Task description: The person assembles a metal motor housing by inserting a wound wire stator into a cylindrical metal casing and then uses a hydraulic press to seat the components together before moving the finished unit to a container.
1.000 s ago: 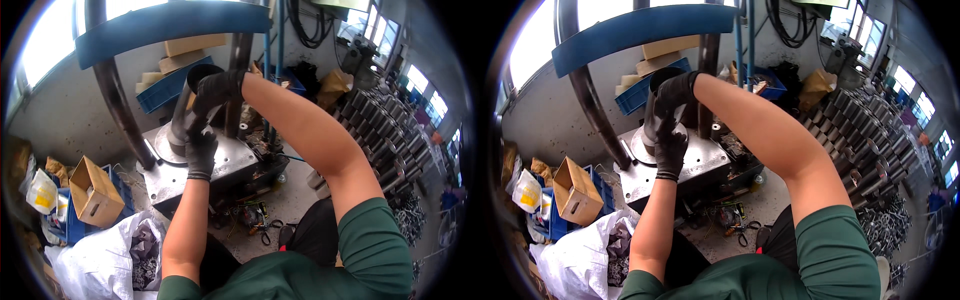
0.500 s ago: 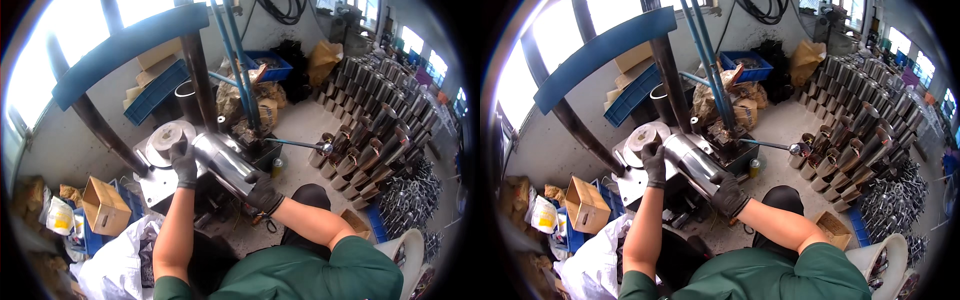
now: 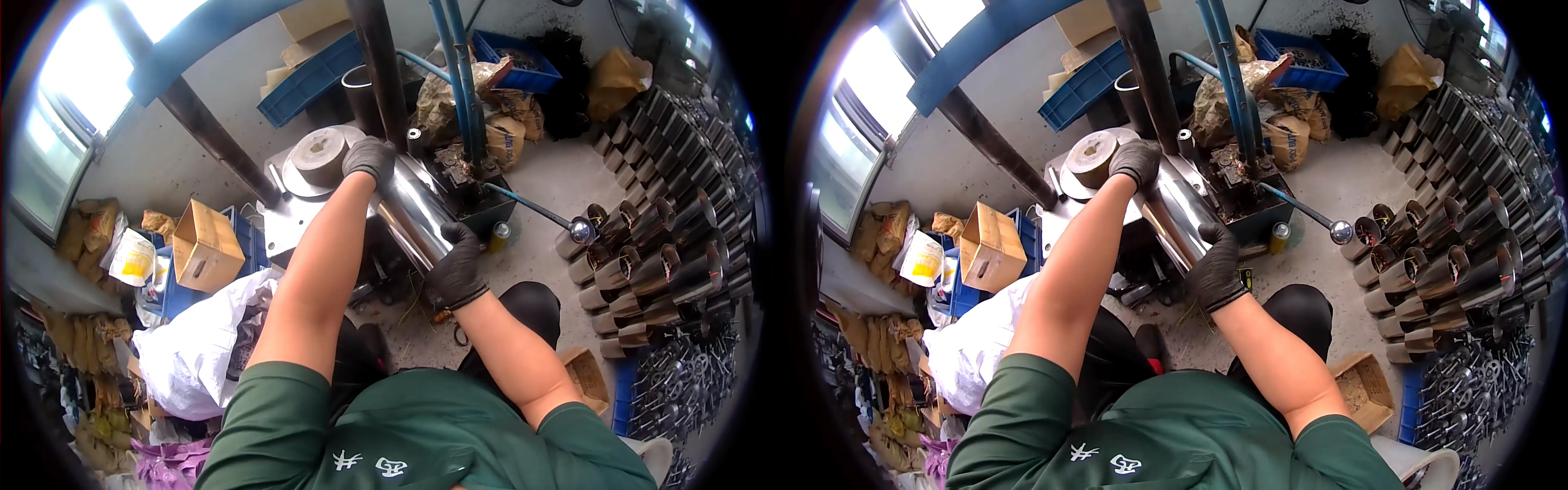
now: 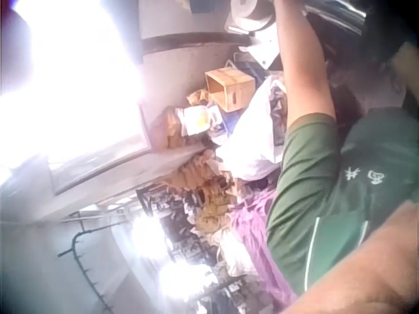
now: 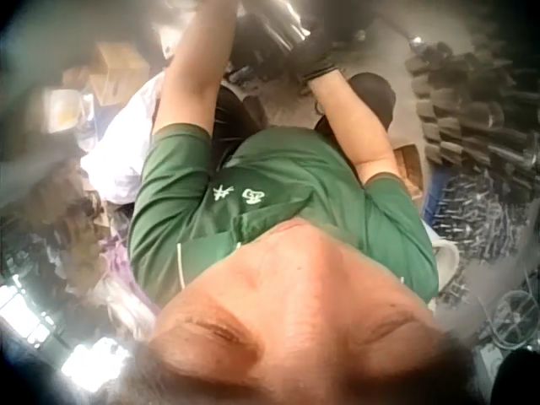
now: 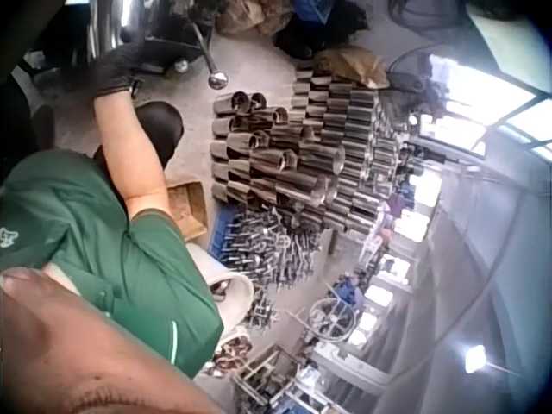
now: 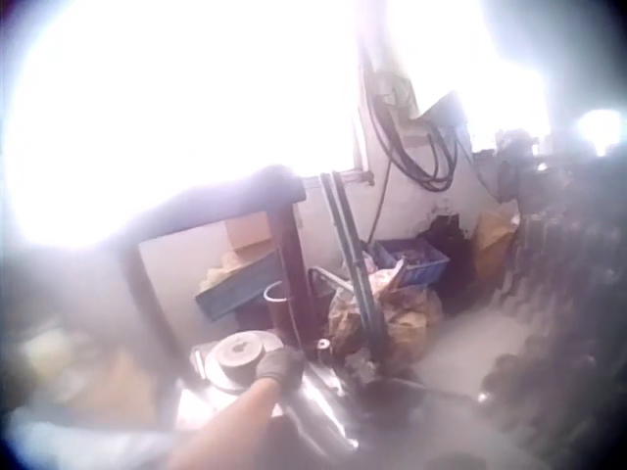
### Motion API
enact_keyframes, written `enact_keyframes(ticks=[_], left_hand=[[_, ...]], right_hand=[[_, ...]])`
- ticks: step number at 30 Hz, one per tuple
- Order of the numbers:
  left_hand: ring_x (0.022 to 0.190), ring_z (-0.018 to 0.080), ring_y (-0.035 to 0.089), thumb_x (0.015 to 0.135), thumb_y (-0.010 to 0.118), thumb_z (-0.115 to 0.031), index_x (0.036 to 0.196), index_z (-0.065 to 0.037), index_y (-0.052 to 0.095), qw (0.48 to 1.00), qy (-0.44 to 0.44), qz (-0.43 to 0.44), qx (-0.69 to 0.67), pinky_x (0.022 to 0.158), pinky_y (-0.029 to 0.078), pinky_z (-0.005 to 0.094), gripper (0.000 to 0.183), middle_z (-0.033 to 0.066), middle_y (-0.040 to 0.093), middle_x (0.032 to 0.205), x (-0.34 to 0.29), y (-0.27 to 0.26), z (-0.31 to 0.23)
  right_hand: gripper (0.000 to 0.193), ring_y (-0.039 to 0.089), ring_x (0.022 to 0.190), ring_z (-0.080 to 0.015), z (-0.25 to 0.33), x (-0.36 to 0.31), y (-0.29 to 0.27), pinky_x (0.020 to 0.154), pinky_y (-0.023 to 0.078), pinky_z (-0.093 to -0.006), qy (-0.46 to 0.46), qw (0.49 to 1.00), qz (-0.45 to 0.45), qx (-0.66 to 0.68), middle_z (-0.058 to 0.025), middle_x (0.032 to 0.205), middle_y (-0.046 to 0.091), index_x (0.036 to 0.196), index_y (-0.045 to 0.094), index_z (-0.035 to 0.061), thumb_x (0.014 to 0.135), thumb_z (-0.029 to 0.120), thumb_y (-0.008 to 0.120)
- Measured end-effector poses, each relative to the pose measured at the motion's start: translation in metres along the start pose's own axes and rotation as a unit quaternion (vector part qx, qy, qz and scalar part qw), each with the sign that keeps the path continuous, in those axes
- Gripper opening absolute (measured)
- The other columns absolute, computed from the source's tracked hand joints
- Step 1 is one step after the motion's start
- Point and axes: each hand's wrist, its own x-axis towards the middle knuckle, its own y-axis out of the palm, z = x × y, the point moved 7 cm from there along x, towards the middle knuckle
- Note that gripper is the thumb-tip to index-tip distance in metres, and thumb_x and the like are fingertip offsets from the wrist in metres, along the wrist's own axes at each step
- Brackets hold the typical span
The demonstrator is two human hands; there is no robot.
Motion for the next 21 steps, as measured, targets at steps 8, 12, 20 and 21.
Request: enact_keyframes(ticks=[8,12,20,21], left_hand=[[0.113,0.0414,0.069,0.091,0.059,-0.034,0.112,0.001,0.076,0.981,-0.123,-0.036,-0.143,0.098,0.053,0.0470,0.044,0.0288,0.071,0.116,0.001,-0.007,-0.009],[0.110,0.0428,0.067,0.097,0.053,-0.040,0.108,0.002,0.075,0.989,-0.095,-0.049,-0.107,0.097,0.050,0.0484,0.048,0.0292,0.070,0.113,0.008,-0.004,-0.007],[0.110,0.0400,0.071,0.082,0.068,-0.005,0.109,-0.004,0.077,0.996,0.018,0.045,0.072,0.094,0.057,0.0457,0.029,0.0230,0.072,0.120,0.023,0.008,-0.036],[0.110,0.0399,0.071,0.082,0.068,-0.005,0.110,-0.004,0.077,0.998,0.009,0.047,0.052,0.094,0.057,0.0458,0.030,0.0232,0.072,0.120,0.030,0.014,-0.039]], right_hand=[[0.019,0.049,0.097,-0.0225,0.004,0.000,-0.015,0.096,0.043,-0.0380,0.065,0.997,0.026,0.045,-0.0027,0.098,0.052,0.086,0.056,0.0137,0.076,0.025,0.068],[0.026,0.056,0.100,-0.0273,0.012,-0.004,-0.030,0.095,0.049,-0.0393,-0.098,0.981,0.045,-0.159,-0.0113,0.109,0.059,0.100,0.059,0.0083,0.078,0.021,0.063],[0.025,0.067,0.087,-0.0230,0.012,-0.026,-0.013,0.079,0.056,-0.0384,-0.005,0.942,0.292,-0.166,-0.0079,0.095,0.068,0.101,0.068,0.0060,0.083,0.025,0.070],[0.028,0.068,0.085,-0.0219,0.012,-0.026,-0.017,0.079,0.056,-0.0377,0.053,0.942,0.290,-0.161,-0.0072,0.094,0.069,0.103,0.070,0.0057,0.084,0.026,0.071]])
